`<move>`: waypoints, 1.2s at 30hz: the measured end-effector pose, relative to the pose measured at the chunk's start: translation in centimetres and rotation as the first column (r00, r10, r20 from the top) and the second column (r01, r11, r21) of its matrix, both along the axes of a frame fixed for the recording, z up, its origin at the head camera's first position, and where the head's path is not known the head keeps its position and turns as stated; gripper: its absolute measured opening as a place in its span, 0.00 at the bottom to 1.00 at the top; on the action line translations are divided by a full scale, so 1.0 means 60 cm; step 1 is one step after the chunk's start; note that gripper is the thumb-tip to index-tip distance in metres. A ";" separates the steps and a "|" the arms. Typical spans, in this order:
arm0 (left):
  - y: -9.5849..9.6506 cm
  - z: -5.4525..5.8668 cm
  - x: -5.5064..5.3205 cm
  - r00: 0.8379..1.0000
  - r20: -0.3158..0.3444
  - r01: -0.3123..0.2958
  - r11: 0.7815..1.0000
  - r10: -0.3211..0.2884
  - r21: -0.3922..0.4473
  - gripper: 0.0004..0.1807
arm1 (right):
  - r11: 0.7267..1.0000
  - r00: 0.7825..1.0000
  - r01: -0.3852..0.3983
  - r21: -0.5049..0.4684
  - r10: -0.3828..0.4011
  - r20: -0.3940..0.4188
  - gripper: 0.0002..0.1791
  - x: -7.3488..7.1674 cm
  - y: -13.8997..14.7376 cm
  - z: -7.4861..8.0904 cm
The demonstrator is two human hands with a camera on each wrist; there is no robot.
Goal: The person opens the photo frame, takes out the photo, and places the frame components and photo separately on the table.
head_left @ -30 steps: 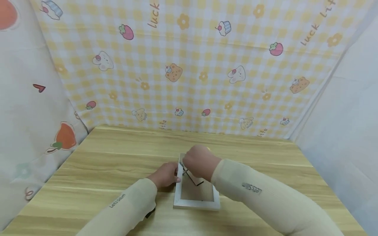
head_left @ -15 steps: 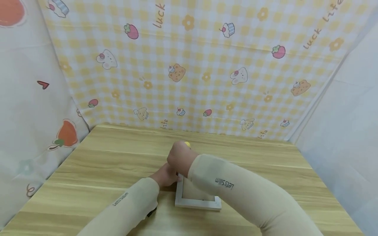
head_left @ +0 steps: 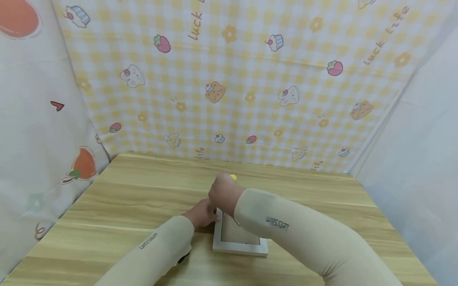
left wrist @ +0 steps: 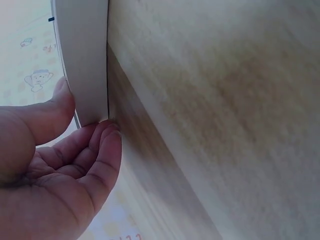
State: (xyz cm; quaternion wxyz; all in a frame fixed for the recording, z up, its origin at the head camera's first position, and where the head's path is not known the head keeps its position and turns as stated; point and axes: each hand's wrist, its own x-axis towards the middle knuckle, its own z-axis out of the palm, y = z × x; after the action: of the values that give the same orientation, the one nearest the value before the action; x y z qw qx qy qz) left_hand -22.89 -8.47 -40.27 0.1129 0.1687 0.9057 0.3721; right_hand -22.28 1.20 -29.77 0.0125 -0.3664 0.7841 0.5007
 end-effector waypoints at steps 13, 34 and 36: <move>0.002 -0.016 0.000 0.998 -0.016 -0.065 0.994 0.064 -0.084 0.13 | 0.766 0.935 0.339 -0.547 -0.209 0.287 0.12 -0.010 0.163 -0.039; 0.005 -0.003 0.010 0.996 -0.011 -0.084 0.991 0.083 -0.101 0.14 | 0.027 0.792 0.604 -0.796 -0.126 0.597 0.08 0.031 0.281 -0.180; 0.005 -0.004 0.010 0.996 -0.009 -0.084 0.990 0.084 -0.112 0.15 | 0.030 0.787 0.609 -0.792 -0.144 0.600 0.09 0.035 0.277 -0.183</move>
State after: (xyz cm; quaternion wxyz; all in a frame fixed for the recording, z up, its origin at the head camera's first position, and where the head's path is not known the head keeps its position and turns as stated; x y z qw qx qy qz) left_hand -22.29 -8.14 -40.50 0.1044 0.1247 0.9318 0.3246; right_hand -20.17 17.80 -40.76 0.0518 -0.1408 0.9627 -0.2251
